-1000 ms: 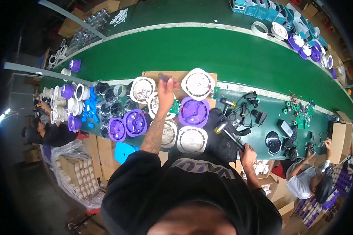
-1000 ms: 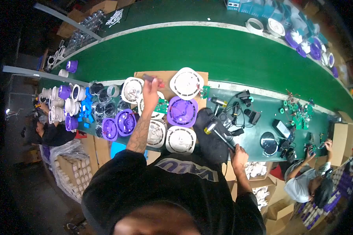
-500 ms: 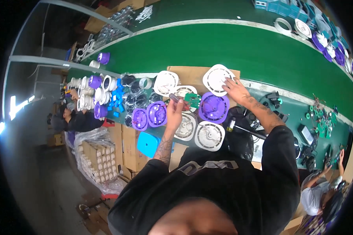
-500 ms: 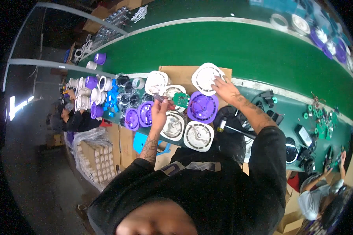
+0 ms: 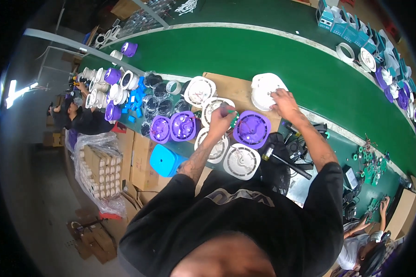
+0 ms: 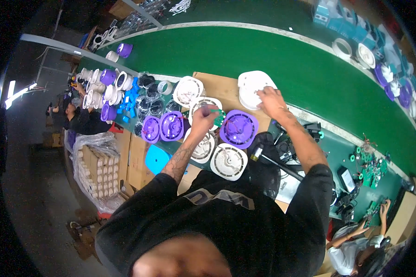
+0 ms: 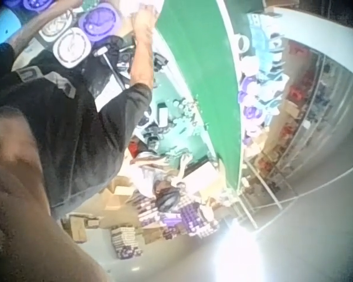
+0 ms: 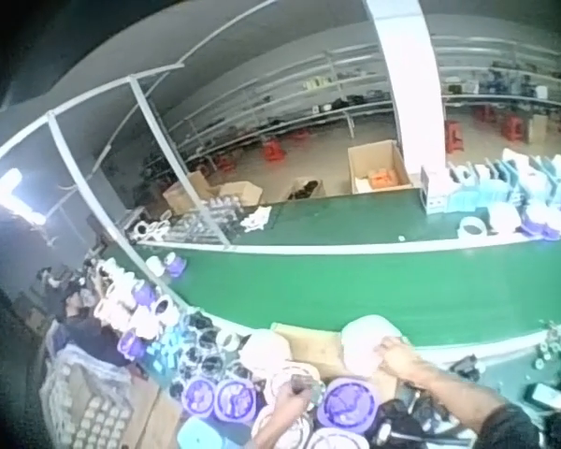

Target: The person assembles circular plastic housings and covers by hand on an industrial assembly line, using a rubber mallet to secure the components together.

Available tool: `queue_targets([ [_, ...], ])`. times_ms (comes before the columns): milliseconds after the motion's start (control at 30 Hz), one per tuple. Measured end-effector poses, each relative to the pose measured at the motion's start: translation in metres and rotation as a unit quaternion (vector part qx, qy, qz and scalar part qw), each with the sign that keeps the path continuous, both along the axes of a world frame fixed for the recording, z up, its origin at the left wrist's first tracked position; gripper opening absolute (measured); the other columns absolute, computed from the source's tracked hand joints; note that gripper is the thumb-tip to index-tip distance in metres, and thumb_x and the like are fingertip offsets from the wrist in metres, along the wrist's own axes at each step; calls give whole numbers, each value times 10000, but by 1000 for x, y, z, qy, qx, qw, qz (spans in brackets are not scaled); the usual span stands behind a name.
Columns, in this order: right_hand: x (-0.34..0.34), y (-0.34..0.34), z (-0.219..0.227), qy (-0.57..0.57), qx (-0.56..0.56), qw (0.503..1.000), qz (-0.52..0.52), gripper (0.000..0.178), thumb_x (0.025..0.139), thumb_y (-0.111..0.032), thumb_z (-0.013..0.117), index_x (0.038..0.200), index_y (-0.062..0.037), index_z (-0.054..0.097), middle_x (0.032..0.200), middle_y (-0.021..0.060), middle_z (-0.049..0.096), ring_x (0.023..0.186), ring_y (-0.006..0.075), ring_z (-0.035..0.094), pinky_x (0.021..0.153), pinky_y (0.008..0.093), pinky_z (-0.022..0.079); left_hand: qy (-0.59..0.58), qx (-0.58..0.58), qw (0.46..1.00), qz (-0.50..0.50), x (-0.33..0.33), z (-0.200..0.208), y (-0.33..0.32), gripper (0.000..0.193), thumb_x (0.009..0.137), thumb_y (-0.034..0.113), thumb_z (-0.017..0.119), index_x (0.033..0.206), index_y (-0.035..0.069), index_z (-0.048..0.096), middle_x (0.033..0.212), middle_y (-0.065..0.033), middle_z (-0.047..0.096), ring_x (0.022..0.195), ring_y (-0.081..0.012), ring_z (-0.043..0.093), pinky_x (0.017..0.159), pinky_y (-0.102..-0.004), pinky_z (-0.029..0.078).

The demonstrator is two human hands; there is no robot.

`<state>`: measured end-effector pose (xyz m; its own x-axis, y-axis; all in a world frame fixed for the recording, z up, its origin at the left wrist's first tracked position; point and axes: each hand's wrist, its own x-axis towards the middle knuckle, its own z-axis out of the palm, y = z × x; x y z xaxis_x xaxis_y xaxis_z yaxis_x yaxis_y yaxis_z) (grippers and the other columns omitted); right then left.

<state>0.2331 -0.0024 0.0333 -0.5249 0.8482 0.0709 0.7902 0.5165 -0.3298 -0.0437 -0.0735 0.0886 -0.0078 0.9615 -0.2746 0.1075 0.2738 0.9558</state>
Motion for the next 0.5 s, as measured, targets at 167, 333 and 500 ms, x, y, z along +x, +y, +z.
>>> queue_targets([
  [167,23,-2,39,242,-31,963,-114,515,753,-165,731,1190,23,533,1197,202,548,1132,356,507,959,407,423,55,54,996,-52,41,-12,52,287,889,231,653,1082,19,639,677,18,566,513,-59,464,416,-232,310],
  [333,27,-27,56,343,-1,929,-141,512,752,-131,730,1182,50,518,1160,207,551,1114,341,522,951,377,434,-142,-90,984,-53,89,20,78,271,896,303,664,989,62,582,727,13,568,532,-45,467,376,-193,295],
  [500,36,-36,35,477,-51,841,-252,521,750,-83,740,1190,67,505,1134,198,544,1068,307,560,923,363,453,-191,-84,971,-118,114,18,96,244,879,278,686,948,88,550,673,18,491,508,-51,426,370,-184,287],
])
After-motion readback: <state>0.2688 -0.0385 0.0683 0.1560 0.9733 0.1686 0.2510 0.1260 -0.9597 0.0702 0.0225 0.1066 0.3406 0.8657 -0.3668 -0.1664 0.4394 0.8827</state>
